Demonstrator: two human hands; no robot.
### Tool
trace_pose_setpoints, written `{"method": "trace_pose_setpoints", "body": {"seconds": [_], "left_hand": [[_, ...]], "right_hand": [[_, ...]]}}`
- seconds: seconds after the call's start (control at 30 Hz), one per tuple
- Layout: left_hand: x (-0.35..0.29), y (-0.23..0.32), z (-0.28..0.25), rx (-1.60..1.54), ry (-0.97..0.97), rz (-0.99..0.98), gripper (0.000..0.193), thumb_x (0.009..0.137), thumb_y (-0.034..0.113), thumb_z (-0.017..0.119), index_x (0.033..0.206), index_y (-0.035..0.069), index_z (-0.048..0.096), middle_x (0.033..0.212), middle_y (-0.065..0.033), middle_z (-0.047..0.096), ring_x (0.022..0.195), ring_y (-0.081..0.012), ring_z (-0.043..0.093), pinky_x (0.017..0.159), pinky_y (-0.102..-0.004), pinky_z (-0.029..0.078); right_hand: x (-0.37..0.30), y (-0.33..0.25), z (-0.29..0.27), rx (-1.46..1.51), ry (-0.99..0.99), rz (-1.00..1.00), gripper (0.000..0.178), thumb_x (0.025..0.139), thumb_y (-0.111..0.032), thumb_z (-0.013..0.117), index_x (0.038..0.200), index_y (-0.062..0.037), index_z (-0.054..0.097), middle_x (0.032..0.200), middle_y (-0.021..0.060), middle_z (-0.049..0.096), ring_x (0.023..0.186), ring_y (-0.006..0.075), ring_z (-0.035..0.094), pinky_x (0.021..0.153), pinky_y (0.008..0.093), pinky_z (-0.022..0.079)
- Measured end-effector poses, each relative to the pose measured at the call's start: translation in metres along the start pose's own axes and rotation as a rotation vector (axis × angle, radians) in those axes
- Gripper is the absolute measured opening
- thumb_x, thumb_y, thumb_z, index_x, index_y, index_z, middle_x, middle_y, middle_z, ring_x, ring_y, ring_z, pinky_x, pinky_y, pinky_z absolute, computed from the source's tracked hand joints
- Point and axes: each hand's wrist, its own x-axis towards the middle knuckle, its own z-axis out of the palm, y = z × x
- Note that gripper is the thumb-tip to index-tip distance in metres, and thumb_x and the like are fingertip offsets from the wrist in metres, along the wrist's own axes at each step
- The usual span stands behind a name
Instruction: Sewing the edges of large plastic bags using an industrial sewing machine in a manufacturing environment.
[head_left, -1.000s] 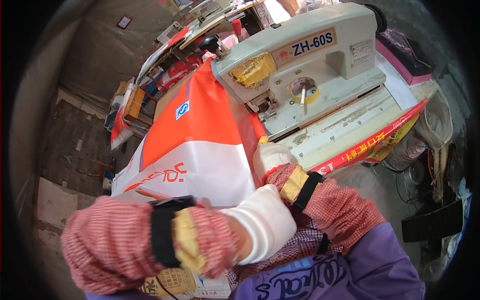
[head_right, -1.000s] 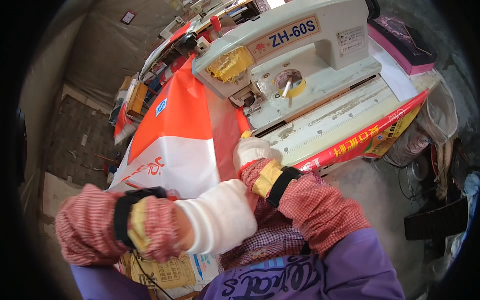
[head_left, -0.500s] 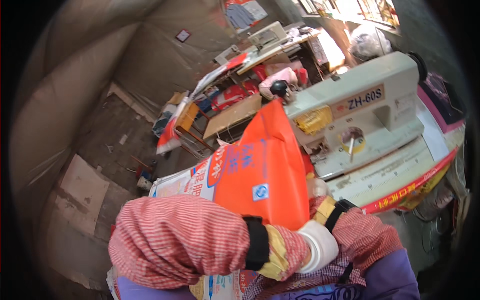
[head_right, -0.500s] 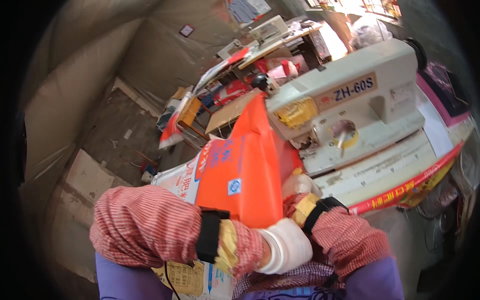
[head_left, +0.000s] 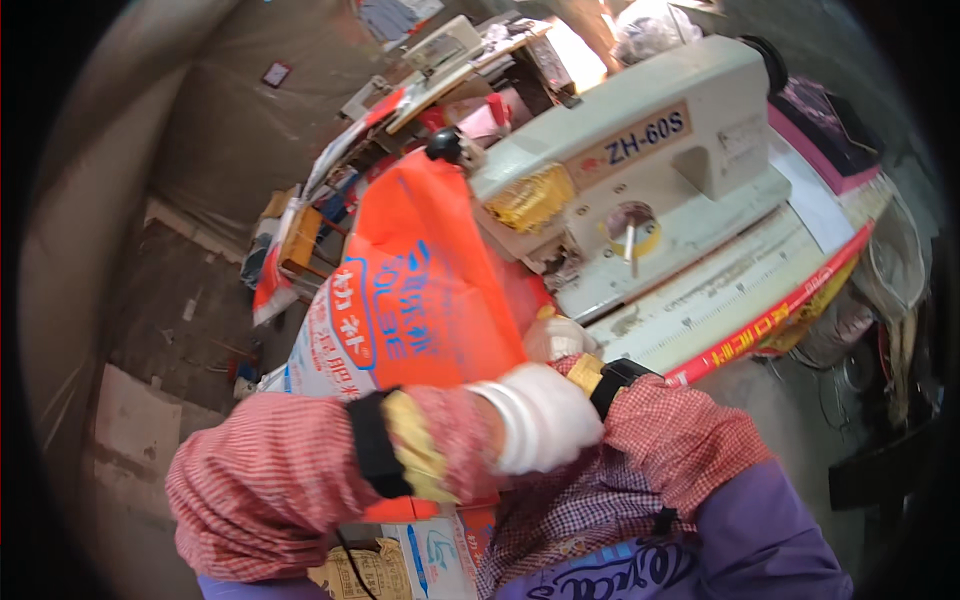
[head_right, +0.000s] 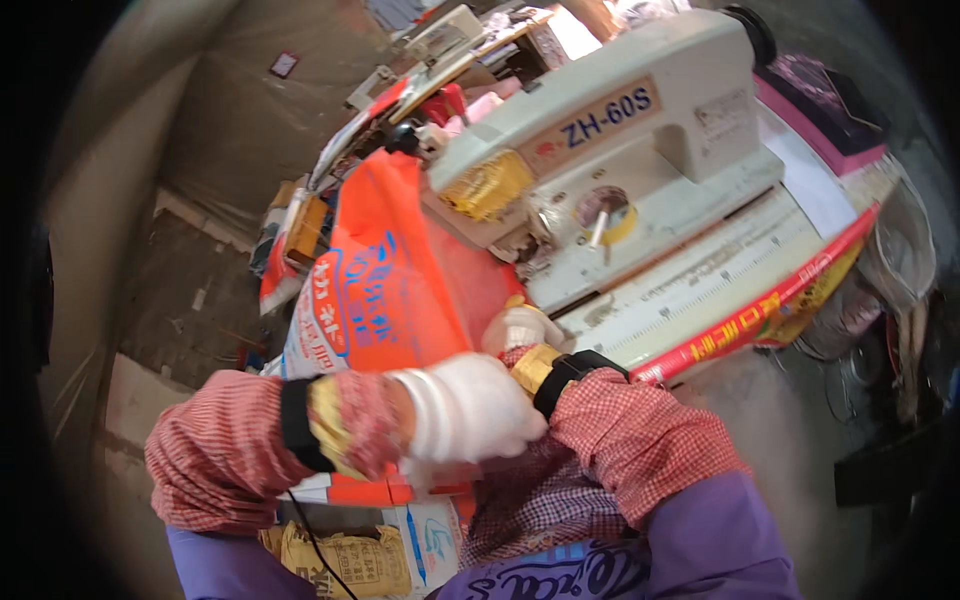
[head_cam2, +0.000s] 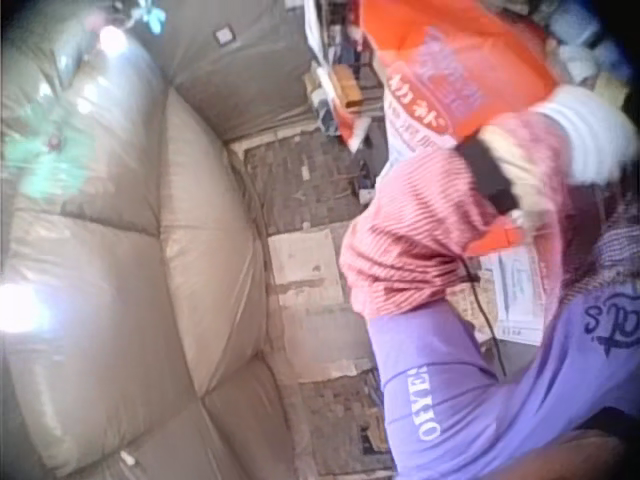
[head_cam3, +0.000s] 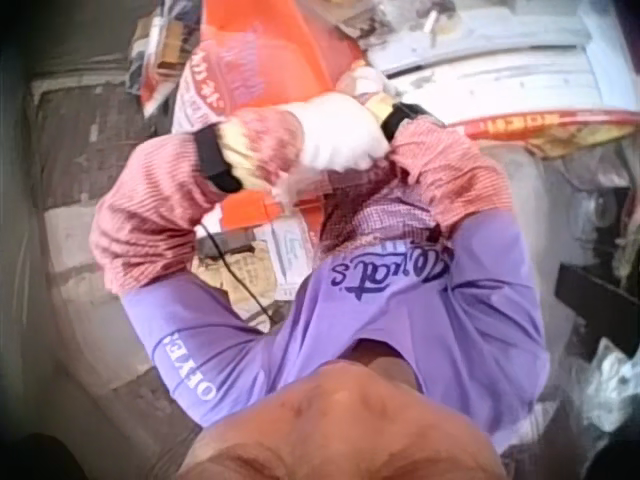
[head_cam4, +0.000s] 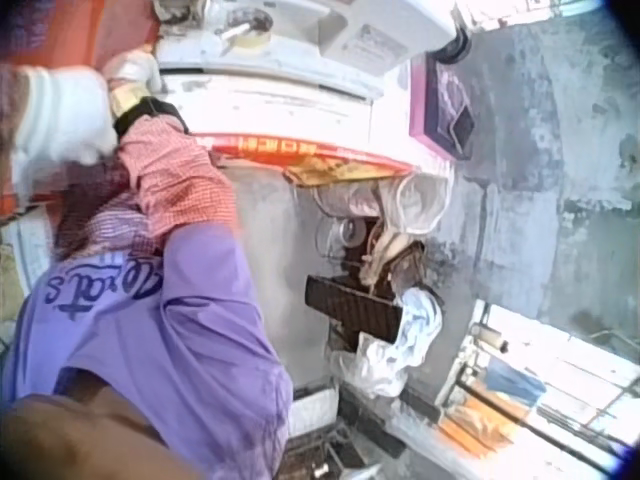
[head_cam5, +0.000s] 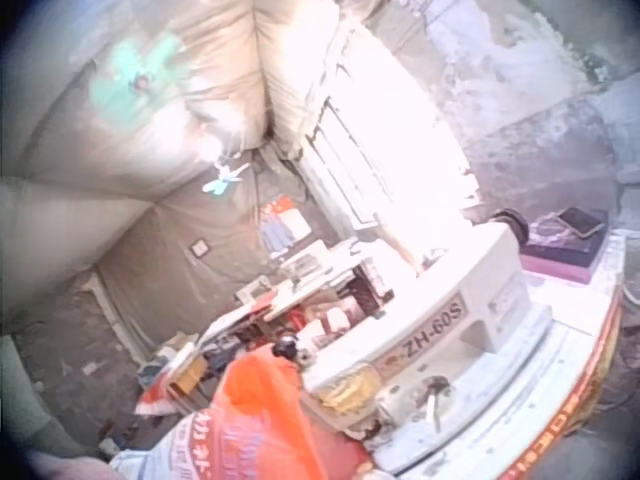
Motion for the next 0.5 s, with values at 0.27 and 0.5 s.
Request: {"method": "trace_pose_setpoints", "body": {"seconds": [0.27,0.5], "left_hand": [[-0.058,-0.039,-0.043,0.589,0.174,-0.081,0.013,0.068,0.028,0.070,0.062,0.018,0.065,0.061,-0.0030,0.062,0.063,-0.0250,0.062,0.057,-0.0362,0.050],[-0.025,0.047,0.038,-0.010,0.241,0.139,0.005,0.066,0.013,0.064,0.065,0.010,0.068,0.066,-0.0097,0.066,0.065,-0.0286,0.068,0.056,-0.0385,0.053]], "right_hand": [[-0.043,-0.019,-0.031,0.313,-0.227,0.374,0.011,0.081,-0.020,0.063,0.080,-0.0125,0.071,0.068,0.0082,0.066,0.061,0.0207,0.063,0.055,0.0378,0.051],[-0.036,-0.014,-0.030,0.160,0.402,0.673,0.014,0.086,-0.015,0.057,0.082,-0.0038,0.065,0.066,0.0105,0.064,0.059,0.0270,0.066,0.051,0.0384,0.051]]}}
